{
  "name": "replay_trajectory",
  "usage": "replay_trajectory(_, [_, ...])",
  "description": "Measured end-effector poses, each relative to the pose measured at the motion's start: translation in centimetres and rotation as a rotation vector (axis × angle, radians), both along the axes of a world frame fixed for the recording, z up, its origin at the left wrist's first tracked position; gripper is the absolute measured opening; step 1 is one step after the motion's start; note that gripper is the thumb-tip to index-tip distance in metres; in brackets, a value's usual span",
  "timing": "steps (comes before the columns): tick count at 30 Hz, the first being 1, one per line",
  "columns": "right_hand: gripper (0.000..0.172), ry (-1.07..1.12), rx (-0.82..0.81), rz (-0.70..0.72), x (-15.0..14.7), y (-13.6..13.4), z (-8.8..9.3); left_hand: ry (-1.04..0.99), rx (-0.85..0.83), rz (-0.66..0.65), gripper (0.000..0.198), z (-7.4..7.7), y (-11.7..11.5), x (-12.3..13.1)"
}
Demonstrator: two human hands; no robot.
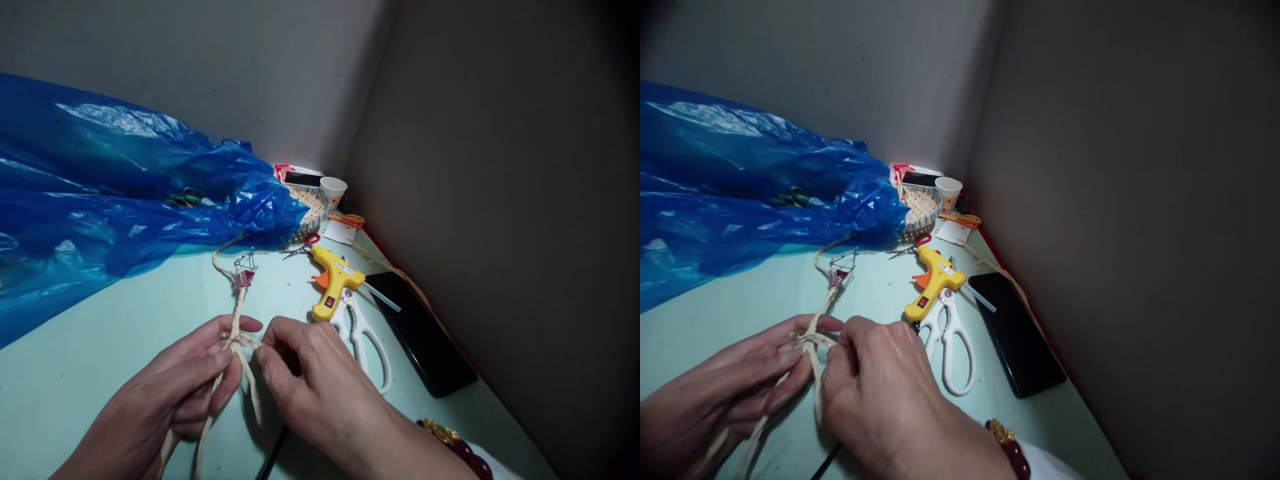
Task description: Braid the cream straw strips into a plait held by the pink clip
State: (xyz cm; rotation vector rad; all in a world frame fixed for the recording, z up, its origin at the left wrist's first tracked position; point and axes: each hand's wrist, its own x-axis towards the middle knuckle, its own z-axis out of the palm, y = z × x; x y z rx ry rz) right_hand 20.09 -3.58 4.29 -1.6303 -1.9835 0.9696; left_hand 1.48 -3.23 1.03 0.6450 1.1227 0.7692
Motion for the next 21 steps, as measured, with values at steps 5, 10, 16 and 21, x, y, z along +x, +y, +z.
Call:
replay_trajectory(5, [0.031, 0.045, -0.068, 0.042, -0.2, -0.3, 0.2, -0.033, 0.005, -0.093, 0.069, -0.6, 0.4, -0.2])
replay_trajectory(10, [0.034, 0.248, -0.14, 0.136, -0.5, -0.3, 0.3, -0.033, 0.063, -0.098, 0.057, -0.3, 0.1, 0.7])
replay_trajectory(16, [0.026, 0.001, -0.01, 0.085, -0.1, 0.0, 0.3, 0.106, 0.043, -0.043, 0.065, 0.8, -0.4, 1.1])
replay_trajectory(21, [0.025, -0.131, 0.0, 0.09, 0.2, -0.1, 0.6, 0.175, -0.028, -0.028, 0.067, 1.1, -0.3, 1.0])
